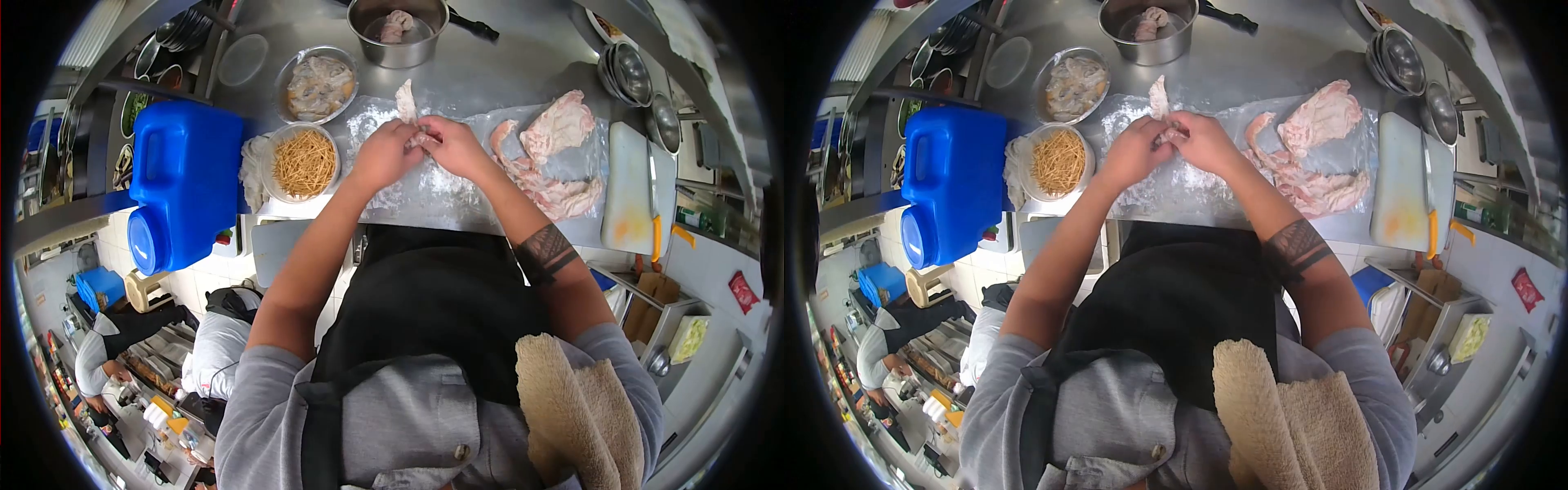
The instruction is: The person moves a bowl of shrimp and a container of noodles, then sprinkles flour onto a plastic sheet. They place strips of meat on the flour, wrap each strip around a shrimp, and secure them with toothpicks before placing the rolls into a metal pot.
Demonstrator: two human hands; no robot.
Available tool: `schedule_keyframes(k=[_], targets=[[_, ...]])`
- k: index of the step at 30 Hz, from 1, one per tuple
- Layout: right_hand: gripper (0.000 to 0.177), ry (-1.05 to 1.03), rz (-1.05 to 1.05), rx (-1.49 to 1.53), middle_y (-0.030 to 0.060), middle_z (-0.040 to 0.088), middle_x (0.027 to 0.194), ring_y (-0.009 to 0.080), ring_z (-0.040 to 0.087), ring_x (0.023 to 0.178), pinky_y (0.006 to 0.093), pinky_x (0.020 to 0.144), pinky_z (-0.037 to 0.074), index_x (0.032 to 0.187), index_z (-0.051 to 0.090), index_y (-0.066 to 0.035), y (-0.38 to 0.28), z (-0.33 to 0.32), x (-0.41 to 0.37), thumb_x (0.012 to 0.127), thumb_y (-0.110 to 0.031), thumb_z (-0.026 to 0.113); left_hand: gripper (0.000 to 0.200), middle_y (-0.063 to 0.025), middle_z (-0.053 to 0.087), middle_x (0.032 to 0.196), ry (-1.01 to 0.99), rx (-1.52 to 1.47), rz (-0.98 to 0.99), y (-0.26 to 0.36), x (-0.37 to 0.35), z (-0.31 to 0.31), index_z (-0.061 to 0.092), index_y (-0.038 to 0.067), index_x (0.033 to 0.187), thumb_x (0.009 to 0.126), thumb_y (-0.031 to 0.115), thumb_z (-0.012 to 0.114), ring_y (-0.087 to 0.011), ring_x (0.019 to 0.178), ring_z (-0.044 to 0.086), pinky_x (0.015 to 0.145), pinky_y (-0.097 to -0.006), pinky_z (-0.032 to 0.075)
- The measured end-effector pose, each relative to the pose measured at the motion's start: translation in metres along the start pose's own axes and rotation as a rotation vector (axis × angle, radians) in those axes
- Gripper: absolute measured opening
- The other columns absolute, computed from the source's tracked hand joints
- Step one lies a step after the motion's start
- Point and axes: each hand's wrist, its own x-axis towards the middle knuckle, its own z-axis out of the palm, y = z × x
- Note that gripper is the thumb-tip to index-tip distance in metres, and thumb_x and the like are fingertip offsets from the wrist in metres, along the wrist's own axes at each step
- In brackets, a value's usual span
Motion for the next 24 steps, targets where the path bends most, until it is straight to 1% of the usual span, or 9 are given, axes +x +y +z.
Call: schedule_keyframes(k=[2,6,9,10,12,14,15,21,24], targets=[[0.029,0.070,-0.079,0.150,0.0182,0.074,0.107,0.0344,0.072,0.094,0.0420,0.086,0.057,0.122,0.070,-0.006,0.000,0.001,-0.004,0.093,-0.011,0.070,0.033,-0.0174,0.071,0.105,-0.069,-0.072,-0.070,-0.010,0.013,-0.004,0.072,0.005,0.113,0.087,0.024,0.075,-0.0375,0.097,0.069,0.085,-0.0463,0.056],[0.032,0.031,-0.166,0.013,0.0188,0.073,0.110,0.0363,0.071,0.093,0.0428,0.085,0.056,0.124,0.068,-0.008,0.005,-0.005,-0.002,0.093,-0.012,0.071,0.028,-0.0196,0.073,0.103,-0.311,-0.201,-0.311,-0.016,0.034,-0.016,0.074,0.005,0.106,0.090,0.028,0.076,-0.0391,0.093,0.070,0.083,-0.0447,0.055],[0.029,0.023,-0.184,-0.007,0.0194,0.074,0.105,0.0371,0.071,0.092,0.0432,0.084,0.055,0.120,0.070,-0.008,0.000,-0.009,0.003,0.091,-0.013,0.072,0.025,-0.0175,0.072,0.104,-0.151,-0.170,-0.369,-0.006,0.031,-0.018,0.074,0.006,0.106,0.092,0.027,0.075,-0.0393,0.093,0.070,0.083,-0.0451,0.056],[0.031,0.006,-0.144,-0.025,0.0170,0.074,0.102,0.0324,0.071,0.089,0.0406,0.082,0.056,0.121,0.070,-0.007,-0.001,-0.010,0.007,0.091,-0.014,0.074,0.025,-0.0175,0.072,0.104,-0.152,-0.169,-0.368,-0.005,0.028,-0.015,0.074,0.006,0.106,0.092,0.027,0.075,-0.0393,0.093,0.070,0.083,-0.0451,0.056],[0.033,-0.009,-0.106,-0.042,0.0146,0.074,0.099,0.0278,0.071,0.086,0.0380,0.081,0.056,0.122,0.071,-0.006,-0.004,-0.010,0.014,0.090,-0.016,0.077,0.027,-0.0157,0.070,0.109,0.051,-0.023,-0.102,-0.005,0.021,-0.009,0.070,0.006,0.114,0.091,0.021,0.074,-0.0384,0.101,0.068,0.086,-0.0453,0.056],[0.025,-0.002,-0.096,-0.065,0.0217,0.075,0.100,0.0391,0.072,0.094,0.0455,0.084,0.056,0.111,0.074,-0.005,-0.008,-0.011,0.021,0.089,-0.017,0.073,0.029,-0.0154,0.069,0.112,0.099,-0.004,-0.033,-0.004,0.012,-0.003,0.068,0.006,0.117,0.091,0.018,0.073,-0.0381,0.106,0.067,0.089,-0.0456,0.056],[0.025,-0.001,-0.095,-0.064,0.0217,0.075,0.100,0.0391,0.072,0.094,0.0455,0.084,0.056,0.111,0.074,-0.005,-0.005,-0.010,0.027,0.089,-0.017,0.073,0.032,-0.0151,0.067,0.115,0.148,0.012,0.037,0.000,0.010,-0.002,0.066,0.006,0.120,0.090,0.015,0.073,-0.0378,0.111,0.065,0.091,-0.0460,0.056],[0.026,-0.053,0.066,-0.127,0.0224,0.075,0.105,0.0393,0.073,0.100,0.0445,0.088,0.056,0.110,0.073,-0.001,-0.002,-0.007,0.045,0.092,-0.019,0.071,0.039,-0.0170,0.066,0.119,0.104,0.032,-0.020,-0.003,0.022,0.002,0.066,0.005,0.120,0.083,0.007,0.074,-0.0389,0.116,0.063,0.095,-0.0466,0.055],[0.026,0.096,-0.036,0.081,0.0160,0.075,0.107,0.0289,0.073,0.089,0.0367,0.080,0.056,0.118,0.072,-0.006,0.007,0.005,0.040,0.094,-0.013,0.073,0.038,-0.0170,0.066,0.120,0.082,0.040,-0.031,-0.011,0.037,0.004,0.065,0.002,0.118,0.082,0.003,0.076,-0.0391,0.113,0.064,0.097,-0.0448,0.053]])
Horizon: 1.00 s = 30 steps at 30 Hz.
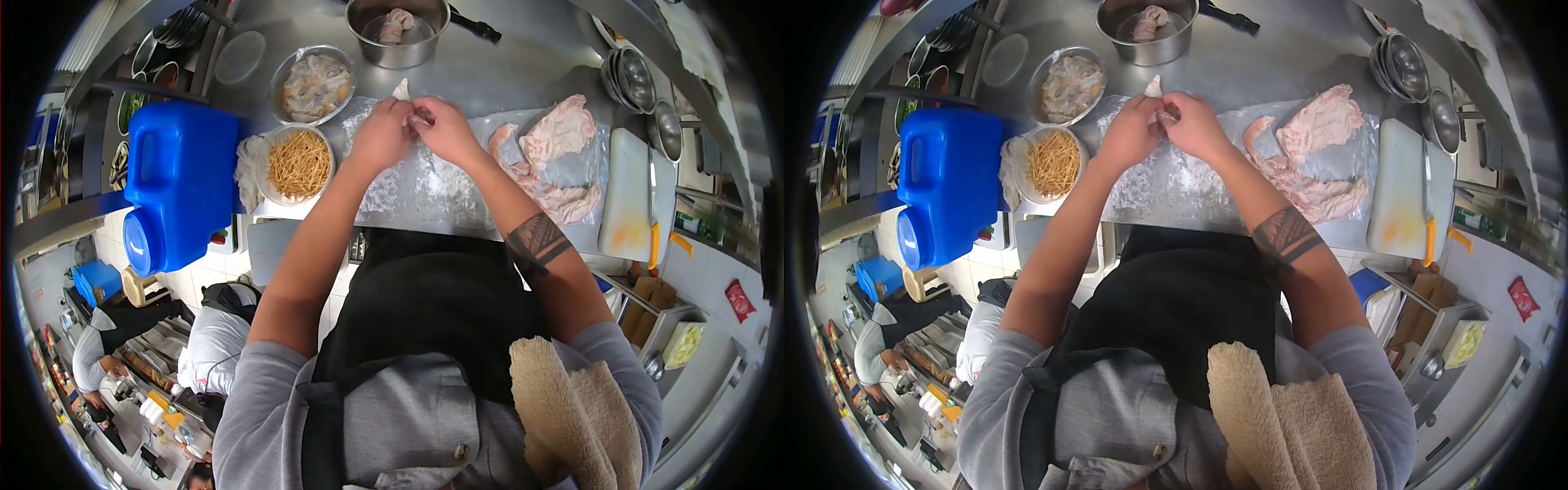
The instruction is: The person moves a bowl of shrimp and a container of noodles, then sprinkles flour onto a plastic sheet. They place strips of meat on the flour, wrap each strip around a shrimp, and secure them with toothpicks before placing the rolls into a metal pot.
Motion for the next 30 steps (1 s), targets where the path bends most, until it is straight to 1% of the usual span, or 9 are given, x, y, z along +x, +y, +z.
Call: schedule_keyframes(k=[3,7,9,15,20,22,25,26,30], targets=[[0.026,0.141,-0.111,0.002,0.0127,0.071,0.107,0.0250,0.070,0.086,0.0349,0.079,0.056,0.118,0.070,-0.006,-0.003,0.000,-0.011,0.093,-0.010,0.075,0.031,-0.0178,0.068,0.113,-0.009,-0.099,-0.031,-0.011,0.014,-0.003,0.068,0.001,0.115,0.084,0.004,0.075,-0.0379,0.108,0.067,0.093,-0.0441,0.054],[0.031,0.107,-0.116,-0.070,0.0148,0.069,0.112,0.0328,0.069,0.086,0.0404,0.081,0.056,0.119,0.069,-0.005,-0.008,-0.008,-0.012,0.090,-0.013,0.077,0.022,-0.0214,0.071,0.111,-0.125,-0.105,-0.131,-0.018,0.032,-0.014,0.073,0.001,0.102,0.084,0.012,0.078,-0.0392,0.099,0.071,0.088,-0.0449,0.056],[0.029,0.122,-0.124,-0.093,0.0152,0.070,0.111,0.0332,0.069,0.087,0.0410,0.082,0.056,0.117,0.070,-0.005,-0.003,-0.006,-0.007,0.090,-0.014,0.078,0.020,-0.0221,0.072,0.104,-0.068,-0.259,-0.319,-0.018,0.036,-0.014,0.074,0.002,0.103,0.086,0.013,0.077,-0.0392,0.093,0.072,0.086,-0.0460,0.056],[0.022,0.193,-0.015,-0.077,0.0169,0.074,0.105,0.0337,0.072,0.094,0.0421,0.084,0.056,0.106,0.074,-0.003,-0.001,-0.002,0.010,0.091,-0.018,0.077,0.039,-0.0210,0.069,0.121,0.043,0.149,0.061,-0.006,0.021,-0.006,0.066,0.001,0.123,0.085,0.007,0.073,-0.0394,0.115,0.066,0.096,-0.0469,0.054],[0.021,0.111,0.120,-0.018,0.0116,0.074,0.098,0.0251,0.072,0.090,0.0363,0.080,0.056,0.109,0.076,-0.004,-0.009,-0.003,0.016,0.093,-0.017,0.077,0.039,-0.0206,0.067,0.125,-0.010,0.167,-0.024,-0.004,0.023,-0.001,0.067,0.001,0.123,0.085,0.009,0.073,-0.0403,0.118,0.063,0.098,-0.0472,0.053],[0.022,0.110,0.009,-0.002,0.0094,0.073,0.100,0.0228,0.070,0.090,0.0352,0.081,0.055,0.111,0.076,-0.005,-0.010,-0.008,0.016,0.093,-0.017,0.077,0.040,-0.0202,0.068,0.124,-0.016,0.170,-0.053,0.005,0.026,-0.012,0.067,0.001,0.123,0.086,0.011,0.074,-0.0396,0.114,0.064,0.096,-0.0454,0.054],[0.023,0.090,-0.185,0.053,0.0057,0.071,0.105,0.0181,0.066,0.091,0.0329,0.083,0.054,0.115,0.076,-0.006,-0.018,-0.021,0.003,0.093,-0.014,0.077,0.029,-0.0144,0.070,0.121,-0.111,-0.170,-0.320,0.009,0.015,-0.027,0.068,0.003,0.120,0.093,0.012,0.071,-0.0299,0.107,0.067,0.092,-0.0384,0.055],[0.025,0.073,-0.276,0.085,0.0040,0.070,0.107,0.0157,0.065,0.092,0.0318,0.083,0.053,0.118,0.075,-0.006,-0.023,-0.026,-0.003,0.093,-0.012,0.077,0.024,-0.0109,0.071,0.120,-0.197,-0.523,-0.384,0.001,0.009,-0.029,0.068,0.004,0.120,0.098,0.014,0.068,-0.0243,0.106,0.066,0.091,-0.0359,0.054],[0.029,-0.083,-0.121,0.193,0.0065,0.069,0.112,0.0183,0.068,0.097,0.0335,0.088,0.054,0.118,0.076,-0.007,-0.046,-0.035,-0.026,0.090,-0.014,0.081,0.022,-0.0036,0.071,0.121,-0.333,-1.514,-0.581,-0.001,-0.021,-0.038,0.067,0.006,0.124,0.108,0.019,0.061,-0.0137,0.108,0.064,0.091,-0.0345,0.052]])
